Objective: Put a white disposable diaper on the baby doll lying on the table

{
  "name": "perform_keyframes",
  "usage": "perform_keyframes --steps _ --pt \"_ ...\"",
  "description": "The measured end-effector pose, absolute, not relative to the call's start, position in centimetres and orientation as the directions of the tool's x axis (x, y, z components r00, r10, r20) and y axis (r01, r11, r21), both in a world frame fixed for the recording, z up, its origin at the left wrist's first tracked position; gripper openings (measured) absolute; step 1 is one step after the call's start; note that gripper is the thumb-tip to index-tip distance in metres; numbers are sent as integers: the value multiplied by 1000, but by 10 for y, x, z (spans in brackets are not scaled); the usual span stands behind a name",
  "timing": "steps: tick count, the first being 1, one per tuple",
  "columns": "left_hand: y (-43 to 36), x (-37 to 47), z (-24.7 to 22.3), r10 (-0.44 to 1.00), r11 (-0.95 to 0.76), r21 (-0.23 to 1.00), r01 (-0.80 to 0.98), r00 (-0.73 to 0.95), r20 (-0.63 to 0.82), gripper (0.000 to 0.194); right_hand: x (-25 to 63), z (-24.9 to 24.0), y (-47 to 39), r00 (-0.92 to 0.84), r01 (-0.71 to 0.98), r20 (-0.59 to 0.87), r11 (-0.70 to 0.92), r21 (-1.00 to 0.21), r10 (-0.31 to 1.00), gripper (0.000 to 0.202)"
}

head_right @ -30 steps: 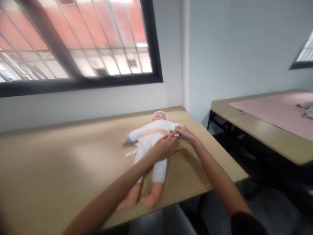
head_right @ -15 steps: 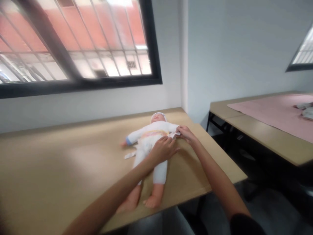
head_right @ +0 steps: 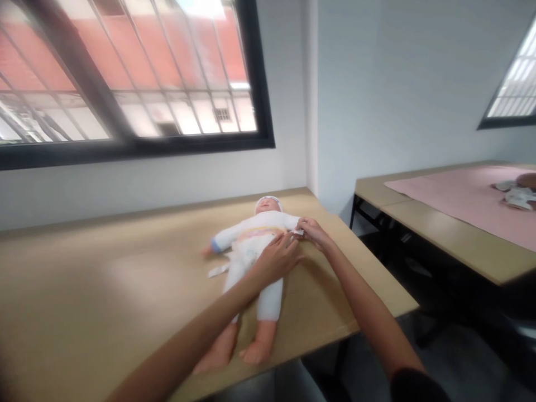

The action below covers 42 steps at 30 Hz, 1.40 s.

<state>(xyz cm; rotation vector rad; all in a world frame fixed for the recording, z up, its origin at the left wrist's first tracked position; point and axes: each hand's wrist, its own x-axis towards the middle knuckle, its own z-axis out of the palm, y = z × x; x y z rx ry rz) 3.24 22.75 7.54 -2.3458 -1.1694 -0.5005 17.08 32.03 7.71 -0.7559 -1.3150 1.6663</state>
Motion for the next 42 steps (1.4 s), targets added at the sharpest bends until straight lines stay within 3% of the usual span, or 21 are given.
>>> perform_keyframes --steps 10,15,24,36,42 --pt "227 34 72 626 -542 -303 784 617 476 22 169 72 322 -511 -261 81 -64 -963 856 28" --pt "227 34 70 595 -546 -334 768 636 491 21 167 66 324 -556 -217 160 44 -975 816 36" --pt "230 36 61 576 -604 -388 696 718 391 21 155 63 316 -566 -126 266 237 -963 780 37" --pt "230 37 67 585 -574 -357 737 674 452 19 151 76 302 -529 -248 161 29 -968 833 38" --pt "231 37 64 606 -568 -352 744 668 433 19 151 79 300 -528 -244 141 10 -970 837 37"
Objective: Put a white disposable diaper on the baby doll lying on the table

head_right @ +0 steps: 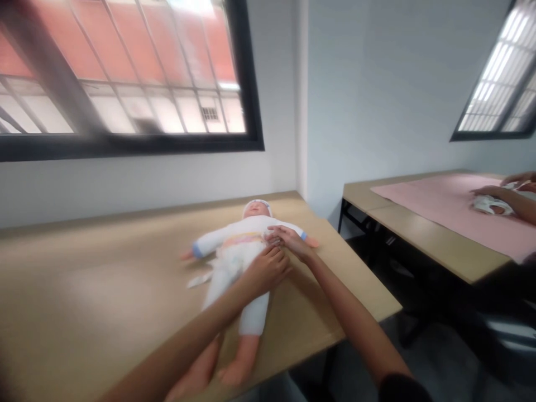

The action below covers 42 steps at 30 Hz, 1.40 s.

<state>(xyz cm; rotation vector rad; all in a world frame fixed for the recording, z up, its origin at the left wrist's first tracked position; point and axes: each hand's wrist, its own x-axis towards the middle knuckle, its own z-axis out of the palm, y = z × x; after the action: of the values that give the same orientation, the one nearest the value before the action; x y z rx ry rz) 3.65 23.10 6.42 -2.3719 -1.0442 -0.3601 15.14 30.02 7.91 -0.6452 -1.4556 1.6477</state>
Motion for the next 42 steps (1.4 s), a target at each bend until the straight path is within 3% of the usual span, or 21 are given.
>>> perform_keyframes --steps 42 --pt "231 38 62 652 -593 -306 745 667 360 23 150 73 302 -554 -227 189 72 -971 811 33"
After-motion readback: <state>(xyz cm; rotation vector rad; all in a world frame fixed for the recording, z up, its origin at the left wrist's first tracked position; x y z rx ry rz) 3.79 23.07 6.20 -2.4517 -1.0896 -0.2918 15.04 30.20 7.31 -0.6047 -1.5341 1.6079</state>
